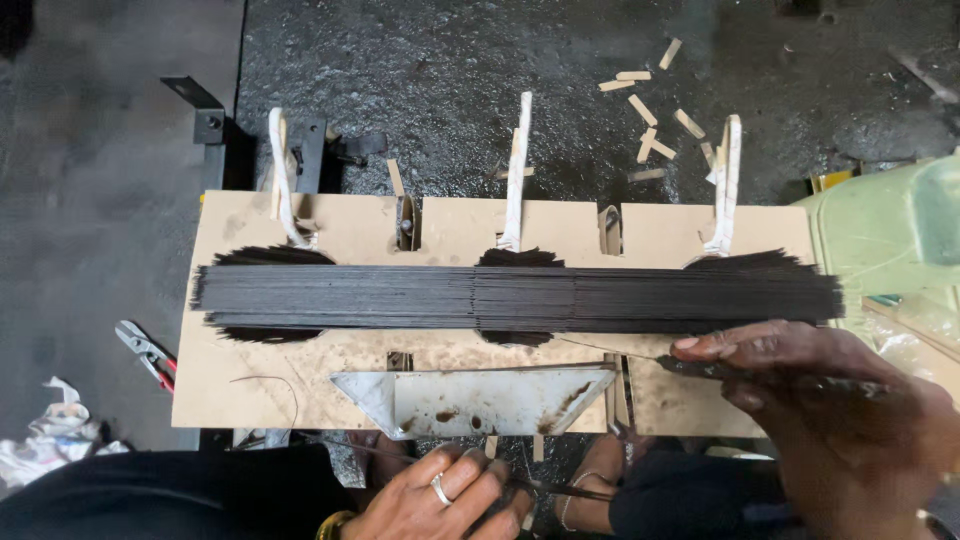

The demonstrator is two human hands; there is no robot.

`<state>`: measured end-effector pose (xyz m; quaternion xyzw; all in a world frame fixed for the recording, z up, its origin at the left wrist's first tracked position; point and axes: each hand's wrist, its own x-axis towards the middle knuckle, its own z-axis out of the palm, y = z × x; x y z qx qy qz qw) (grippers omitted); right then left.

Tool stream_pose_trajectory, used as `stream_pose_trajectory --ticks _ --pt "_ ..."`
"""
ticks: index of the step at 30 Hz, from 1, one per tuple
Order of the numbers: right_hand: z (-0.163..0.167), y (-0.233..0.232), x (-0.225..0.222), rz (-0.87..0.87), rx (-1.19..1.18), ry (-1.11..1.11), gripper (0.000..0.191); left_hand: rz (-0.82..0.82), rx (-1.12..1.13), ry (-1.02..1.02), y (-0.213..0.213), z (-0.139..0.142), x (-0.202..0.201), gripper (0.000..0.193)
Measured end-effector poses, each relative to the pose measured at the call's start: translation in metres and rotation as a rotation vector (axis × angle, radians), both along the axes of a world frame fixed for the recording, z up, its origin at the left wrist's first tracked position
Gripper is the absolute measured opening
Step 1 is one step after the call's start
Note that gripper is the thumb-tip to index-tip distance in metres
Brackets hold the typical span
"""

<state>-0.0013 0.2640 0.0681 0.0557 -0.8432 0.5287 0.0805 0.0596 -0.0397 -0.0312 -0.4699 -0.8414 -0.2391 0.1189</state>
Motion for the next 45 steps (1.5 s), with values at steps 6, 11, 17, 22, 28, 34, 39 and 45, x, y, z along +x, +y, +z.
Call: stream_pose_trajectory --ticks 6,11,17,22,28,34,39,45 --pt "-0.017 0.019 0.005 0.076 -0.275 0.027 0.017 0.086 -0.068 0.013 0.012 0.007 0.003 0.025" --pt "-0.020 0.028 0.012 0.055 -0.243 0.022 0.019 0.077 -0.063 0.048 0.015 -0.001 0.003 0.027" --pt "-0.021 0.033 0.013 0.046 -0.178 0.022 0.019 0.005 -0.033 -0.026 0.013 -0.011 0.000 0.025" --pt "-0.020 0.033 0.010 0.000 -0.123 -0.054 0.019 0.001 -0.029 -0.012 0.012 -0.012 -0.001 0.024" --pt "-0.015 0.028 0.006 0.050 -0.044 0.048 0.017 -0.035 -0.009 -0.073 0.006 -0.012 -0.003 0.027" --pt "-0.013 0.004 -0.006 0.177 -0.178 0.042 0.013 -0.076 0.013 -0.055 0.004 -0.009 -0.005 0.029" --pt "-0.007 -0.017 -0.014 0.230 -0.132 0.049 0.014 -0.068 0.016 -0.056 0.001 -0.002 -0.005 0.030" --pt "0.001 -0.026 -0.018 0.218 0.046 0.027 0.014 -0.053 0.030 -0.066 -0.002 0.000 -0.003 0.029"
